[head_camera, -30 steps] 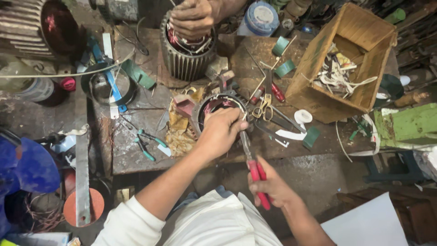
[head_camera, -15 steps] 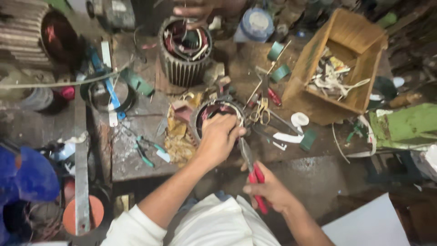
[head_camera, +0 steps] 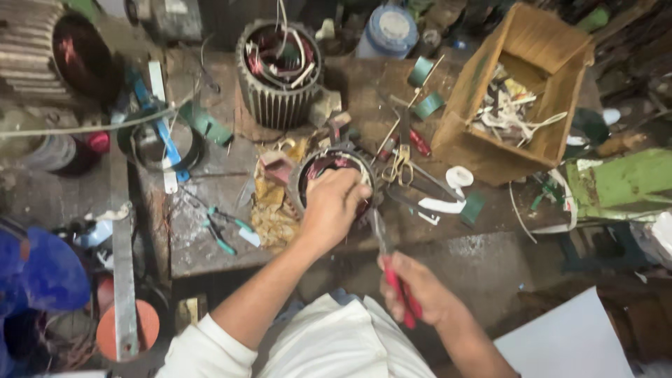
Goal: The person works on a motor stator, using pliers to adjust copper windings and inserting white insulating strips into the slots. They cut the strips with scissors and continue arranging the windings by hand.
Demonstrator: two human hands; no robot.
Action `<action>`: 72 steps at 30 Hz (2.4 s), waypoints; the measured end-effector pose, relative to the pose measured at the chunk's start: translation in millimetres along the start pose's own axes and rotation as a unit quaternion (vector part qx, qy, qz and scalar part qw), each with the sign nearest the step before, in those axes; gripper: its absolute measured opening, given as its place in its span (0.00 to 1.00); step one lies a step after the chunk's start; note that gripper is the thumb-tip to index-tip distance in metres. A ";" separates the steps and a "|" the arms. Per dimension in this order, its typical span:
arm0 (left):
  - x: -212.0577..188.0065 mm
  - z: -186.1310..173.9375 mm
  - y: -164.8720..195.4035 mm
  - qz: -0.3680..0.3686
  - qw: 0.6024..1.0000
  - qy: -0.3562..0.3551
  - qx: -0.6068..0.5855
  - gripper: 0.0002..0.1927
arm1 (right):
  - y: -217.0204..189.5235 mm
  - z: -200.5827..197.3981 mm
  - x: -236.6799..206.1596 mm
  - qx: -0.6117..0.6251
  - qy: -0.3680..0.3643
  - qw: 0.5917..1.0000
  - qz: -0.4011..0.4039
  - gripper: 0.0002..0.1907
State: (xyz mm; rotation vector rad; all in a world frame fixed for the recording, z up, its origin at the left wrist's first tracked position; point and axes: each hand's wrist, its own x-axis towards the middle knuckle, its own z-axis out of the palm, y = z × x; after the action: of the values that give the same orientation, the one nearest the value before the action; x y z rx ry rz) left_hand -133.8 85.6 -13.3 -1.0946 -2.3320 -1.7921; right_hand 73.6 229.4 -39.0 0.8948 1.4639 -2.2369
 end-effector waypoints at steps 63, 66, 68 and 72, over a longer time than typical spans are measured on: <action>-3.8 1.0 6.8 0.024 0.997 -0.058 0.051 0.11 | -15.4 -25.9 7.5 -0.042 -0.091 0.994 -0.053 0.16; -7.2 -1.8 11.2 0.004 0.991 -0.085 0.104 0.12 | -5.5 -57.1 -1.1 -0.222 0.019 0.970 -0.095 0.14; -14.2 -2.3 18.0 0.022 0.993 -0.052 0.107 0.13 | -7.3 -82.2 1.7 -0.367 0.129 0.916 -0.100 0.15; -26.8 0.9 36.9 0.065 0.989 -0.001 0.136 0.16 | -8.3 -132.7 20.4 -0.572 0.281 0.748 -0.186 0.17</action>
State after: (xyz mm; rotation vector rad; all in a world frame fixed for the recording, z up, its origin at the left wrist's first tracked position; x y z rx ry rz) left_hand -94.0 76.4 6.9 -1.1737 -2.3550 -1.3788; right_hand 96.7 354.3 -83.5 0.8349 2.9190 -0.7318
